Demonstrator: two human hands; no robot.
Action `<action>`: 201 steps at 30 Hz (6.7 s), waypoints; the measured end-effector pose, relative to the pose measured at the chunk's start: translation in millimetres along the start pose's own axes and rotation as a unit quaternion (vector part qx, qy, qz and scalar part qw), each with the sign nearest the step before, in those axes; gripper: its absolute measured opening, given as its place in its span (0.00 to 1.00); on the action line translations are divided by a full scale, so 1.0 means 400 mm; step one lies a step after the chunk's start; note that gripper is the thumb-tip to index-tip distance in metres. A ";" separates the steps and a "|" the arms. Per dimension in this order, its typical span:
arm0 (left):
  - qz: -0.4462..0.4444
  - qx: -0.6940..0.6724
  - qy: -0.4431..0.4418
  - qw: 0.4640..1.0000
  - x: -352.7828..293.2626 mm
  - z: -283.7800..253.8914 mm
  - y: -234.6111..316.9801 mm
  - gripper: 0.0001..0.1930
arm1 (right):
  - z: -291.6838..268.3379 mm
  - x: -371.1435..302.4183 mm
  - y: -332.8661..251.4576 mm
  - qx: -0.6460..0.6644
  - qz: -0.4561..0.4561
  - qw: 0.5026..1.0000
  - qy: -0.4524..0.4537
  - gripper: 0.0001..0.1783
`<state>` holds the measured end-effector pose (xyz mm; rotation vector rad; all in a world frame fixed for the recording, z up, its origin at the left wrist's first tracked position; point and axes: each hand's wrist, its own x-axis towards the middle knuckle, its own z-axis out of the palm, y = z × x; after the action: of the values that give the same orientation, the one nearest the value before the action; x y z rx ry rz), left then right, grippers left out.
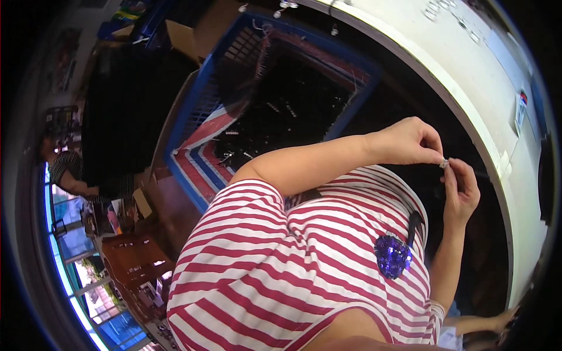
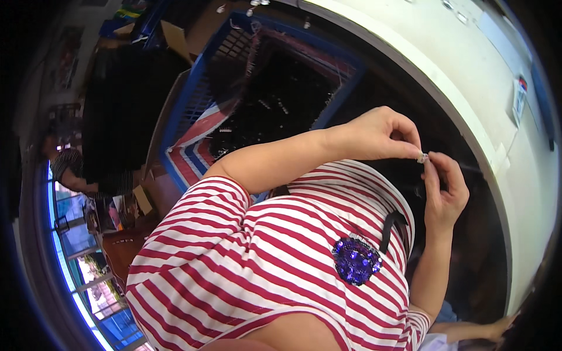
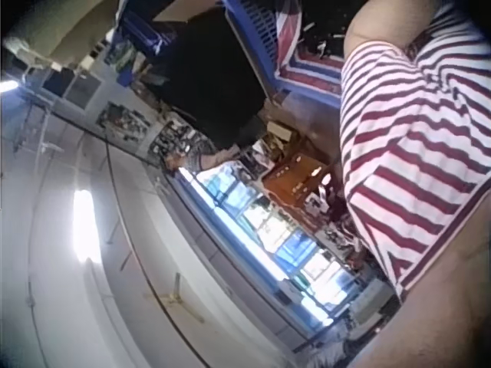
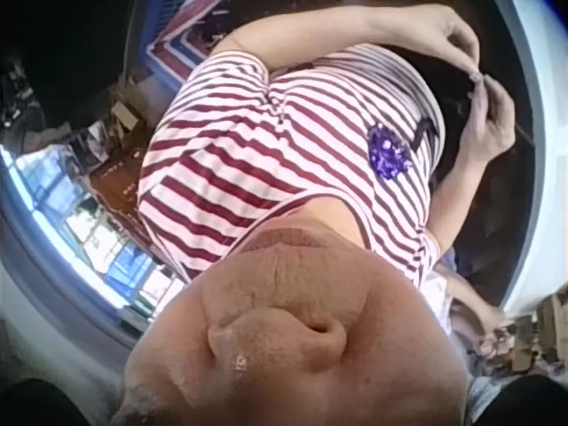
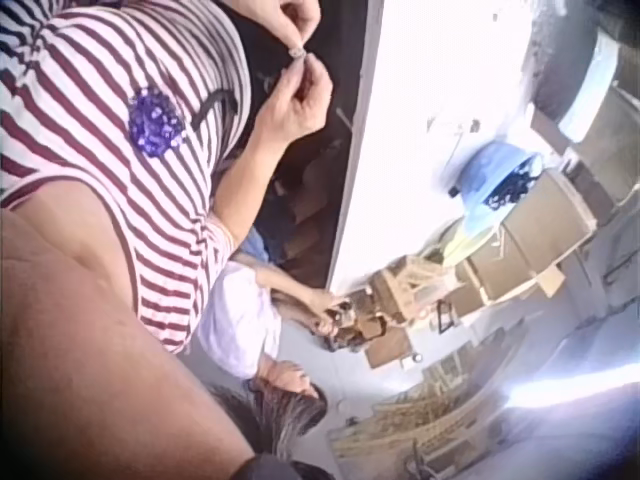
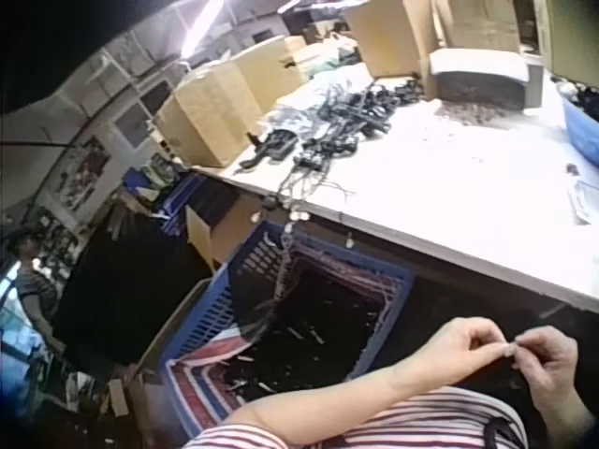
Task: The person assembles small electronic components at a workbench. They apply glue from a tube into a black cylindrical housing, insert a small LED or lens, and secure it with a cap. The person repeats this process for multiple units, handling wires and placing finished items into a blue bin.
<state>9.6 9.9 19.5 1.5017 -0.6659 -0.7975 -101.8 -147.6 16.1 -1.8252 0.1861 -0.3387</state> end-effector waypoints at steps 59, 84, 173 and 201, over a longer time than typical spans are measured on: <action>0.084 -0.211 -0.023 0.974 -0.013 0.113 -0.036 0.33 | -0.009 0.037 -0.069 0.352 0.079 0.931 0.060 0.06; -0.005 -0.127 0.047 0.991 0.085 0.015 0.102 0.10 | -0.319 0.487 -0.032 -0.279 0.103 0.945 0.135 0.20; 0.155 0.029 -0.045 0.986 0.034 0.024 0.038 0.12 | -0.067 -0.010 -0.150 0.537 0.291 0.758 -0.230 0.22; 0.171 0.100 -0.001 0.980 0.049 0.036 0.020 0.12 | -0.099 0.050 -0.196 0.198 0.379 0.888 -0.170 0.17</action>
<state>10.2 -15.2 25.4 1.5091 -0.9994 -0.4788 -99.3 -167.9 104.0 -1.2530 0.5213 0.4663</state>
